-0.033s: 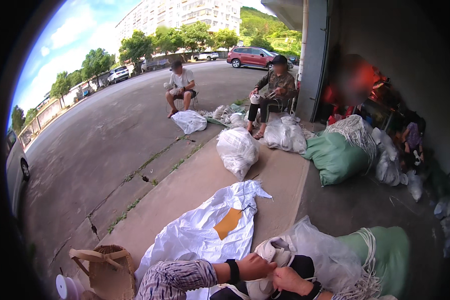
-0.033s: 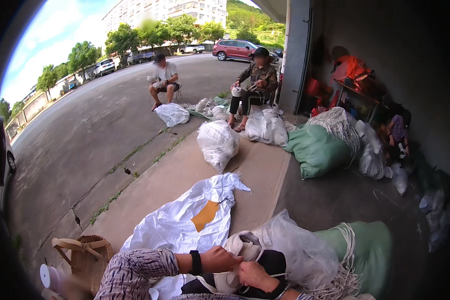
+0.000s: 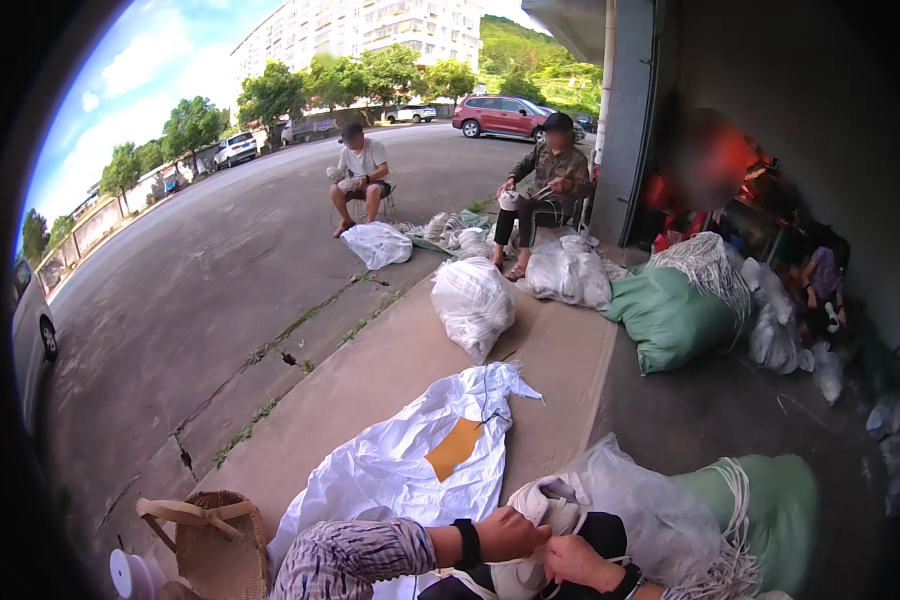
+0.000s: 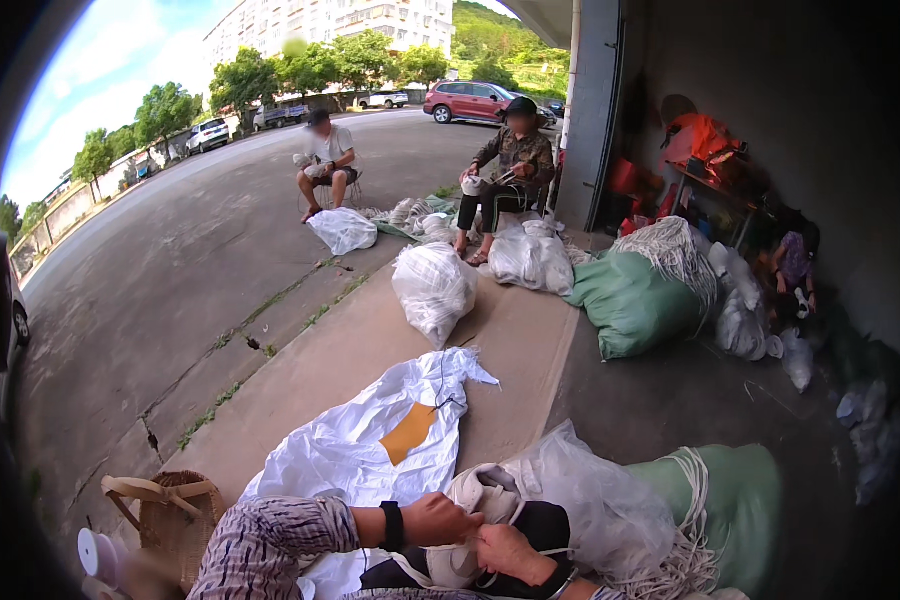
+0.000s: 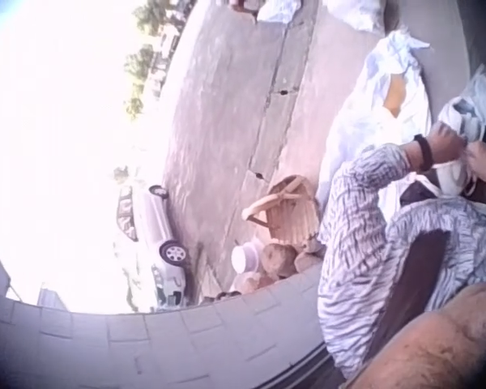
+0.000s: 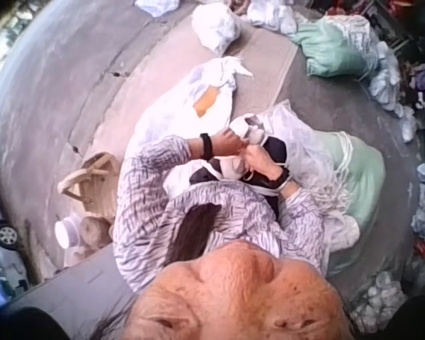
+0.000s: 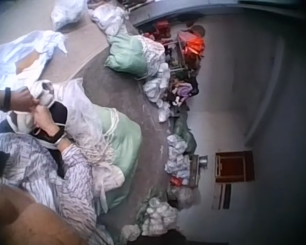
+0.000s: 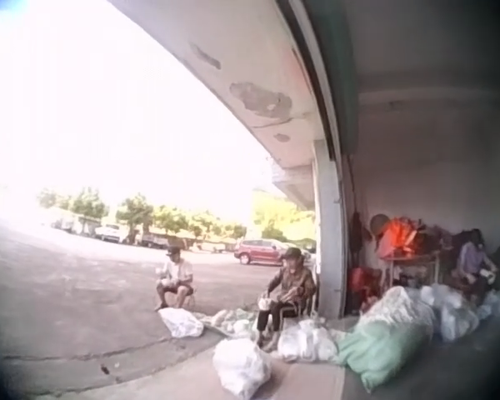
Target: Insert and thread laces into a white sneaker.
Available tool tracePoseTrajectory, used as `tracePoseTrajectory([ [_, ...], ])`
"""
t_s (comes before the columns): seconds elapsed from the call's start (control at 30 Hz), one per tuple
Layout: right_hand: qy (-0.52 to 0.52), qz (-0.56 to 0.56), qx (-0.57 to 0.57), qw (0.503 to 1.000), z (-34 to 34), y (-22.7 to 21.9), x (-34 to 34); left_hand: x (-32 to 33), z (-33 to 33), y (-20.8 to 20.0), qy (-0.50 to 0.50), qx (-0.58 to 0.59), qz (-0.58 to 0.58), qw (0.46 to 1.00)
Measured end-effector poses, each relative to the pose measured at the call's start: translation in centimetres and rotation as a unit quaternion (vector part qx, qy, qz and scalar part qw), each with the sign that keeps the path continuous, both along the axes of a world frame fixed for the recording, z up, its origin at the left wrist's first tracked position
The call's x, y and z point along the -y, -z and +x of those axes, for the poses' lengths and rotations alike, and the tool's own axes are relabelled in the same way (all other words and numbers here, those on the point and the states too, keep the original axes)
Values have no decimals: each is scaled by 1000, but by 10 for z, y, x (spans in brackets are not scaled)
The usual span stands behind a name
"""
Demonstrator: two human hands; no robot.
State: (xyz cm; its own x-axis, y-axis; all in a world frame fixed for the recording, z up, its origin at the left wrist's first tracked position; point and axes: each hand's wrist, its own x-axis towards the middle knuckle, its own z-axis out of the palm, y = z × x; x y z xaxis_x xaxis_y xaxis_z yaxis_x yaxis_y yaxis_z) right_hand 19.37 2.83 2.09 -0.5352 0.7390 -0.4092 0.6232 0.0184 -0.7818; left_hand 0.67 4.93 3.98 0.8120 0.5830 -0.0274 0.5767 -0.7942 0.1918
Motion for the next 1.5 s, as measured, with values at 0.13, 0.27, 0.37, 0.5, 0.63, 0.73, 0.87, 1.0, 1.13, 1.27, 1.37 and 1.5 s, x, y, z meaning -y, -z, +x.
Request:
tracePoseTrajectory([
  [0.13, 12, 51, 17, 998, 3, -1, 3, 1, -5, -6, -10, 32, -40, 999],
  [0.27, 5, 228, 25, 973, 3, 18, 6, 10, -5, 6, -19, 58, -55, 997],
  [0.37, -12, 286, 61, 956, -3, 24, 6, 7, -8, 10, 29, 115, -25, 993],
  [0.5, -36, 72, 51, 995, -8, -19, 1, 10, -13, 15, 36, 140, -18, 989],
  [0.63, -34, 326, 59, 943, -2, 11, -2, 10, -16, 26, 44, 211, -3, 977],
  [0.73, 167, 448, 28, 878, 30, -7, -54, 13, -18, 35, 30, 206, -5, 978],
  [0.87, 249, 387, 30, 887, 69, -59, -87, 11, -2, 0, -80, 256, -89, 959],
  [1.0, 169, 254, -92, 948, 36, -105, -69, -17, 21, -24, -172, 440, -109, 875],
  [1.13, 147, 196, -133, 960, 35, -110, -70, -31, 43, -38, -171, 550, -360, 734],
  [1.27, 175, 138, -198, 954, 34, -110, -68, -26, 45, -38, -197, 597, -408, 662],
  [1.37, 214, 51, -197, 956, 42, -100, -70, -25, 48, -38, -229, 608, -408, 641],
  [1.5, 223, 86, -220, 946, 34, -81, -60, -26, 46, -33, -258, 577, -354, 689],
])
